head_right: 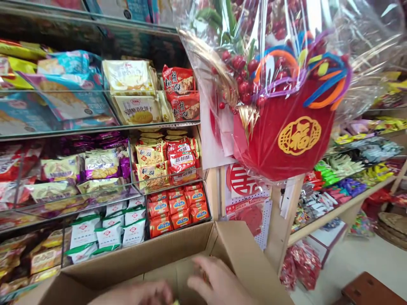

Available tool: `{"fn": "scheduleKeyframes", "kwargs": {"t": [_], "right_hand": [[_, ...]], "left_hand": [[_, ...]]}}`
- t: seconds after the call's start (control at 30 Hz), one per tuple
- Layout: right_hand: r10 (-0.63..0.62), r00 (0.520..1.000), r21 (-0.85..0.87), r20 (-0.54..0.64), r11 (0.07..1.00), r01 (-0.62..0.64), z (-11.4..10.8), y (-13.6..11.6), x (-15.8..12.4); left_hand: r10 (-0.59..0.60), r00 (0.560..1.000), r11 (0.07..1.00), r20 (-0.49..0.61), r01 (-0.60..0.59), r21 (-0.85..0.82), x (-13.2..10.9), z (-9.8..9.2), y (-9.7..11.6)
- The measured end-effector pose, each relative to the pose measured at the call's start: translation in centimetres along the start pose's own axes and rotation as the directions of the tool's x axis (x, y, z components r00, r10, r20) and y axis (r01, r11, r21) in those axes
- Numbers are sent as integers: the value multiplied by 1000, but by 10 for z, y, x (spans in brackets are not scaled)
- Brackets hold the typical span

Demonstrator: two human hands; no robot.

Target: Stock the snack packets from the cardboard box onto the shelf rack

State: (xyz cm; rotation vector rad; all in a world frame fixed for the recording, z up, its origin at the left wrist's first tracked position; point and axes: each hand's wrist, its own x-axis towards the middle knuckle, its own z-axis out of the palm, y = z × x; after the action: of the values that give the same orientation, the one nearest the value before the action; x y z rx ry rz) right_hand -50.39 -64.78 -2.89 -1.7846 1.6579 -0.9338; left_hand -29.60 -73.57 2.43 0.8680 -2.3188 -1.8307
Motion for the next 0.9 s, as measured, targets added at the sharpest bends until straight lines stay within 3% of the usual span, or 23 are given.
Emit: {"fn": "scheduleKeyframes", "kwargs": {"t": [0.1, 0.17, 0.27, 0.47, 0.57, 0.67, 0.83, 0.9], "right_hand": [[150, 988, 485, 39, 861, -151, -5, -15, 9], [184, 982, 620, 39, 767, -168, -5, -20, 15], [204, 978, 692, -50, 713, -113, -3, -22, 20], [268, 950, 747, -159, 662, -62, 2, -25, 18], [276, 942, 751, -190, 659, -42, 2, -26, 17], [235, 948, 689, -217, 725, -22, -1, -23, 17], [61, 997, 485, -55, 874, -27, -7, -31, 13], [2, 984, 295, -179, 954, 52, -8, -42, 8]], "left_hand": [[97, 995, 979, -34, -102, -179, 8, -4, 12], [142, 985, 951, -94, -163, -263, 11, -5, 18], [148, 970, 913, -192, -208, -350, 12, -1, 24], [-32, 952, 896, -304, -108, -431, 9, 13, 20], [-49, 950, 887, -308, -101, -450, 10, 13, 19], [-34, 970, 889, -241, -81, -452, 6, 9, 23], [98, 990, 917, -99, -128, -378, 2, 13, 23], [134, 980, 894, -147, -183, -410, 8, 19, 17]]}}
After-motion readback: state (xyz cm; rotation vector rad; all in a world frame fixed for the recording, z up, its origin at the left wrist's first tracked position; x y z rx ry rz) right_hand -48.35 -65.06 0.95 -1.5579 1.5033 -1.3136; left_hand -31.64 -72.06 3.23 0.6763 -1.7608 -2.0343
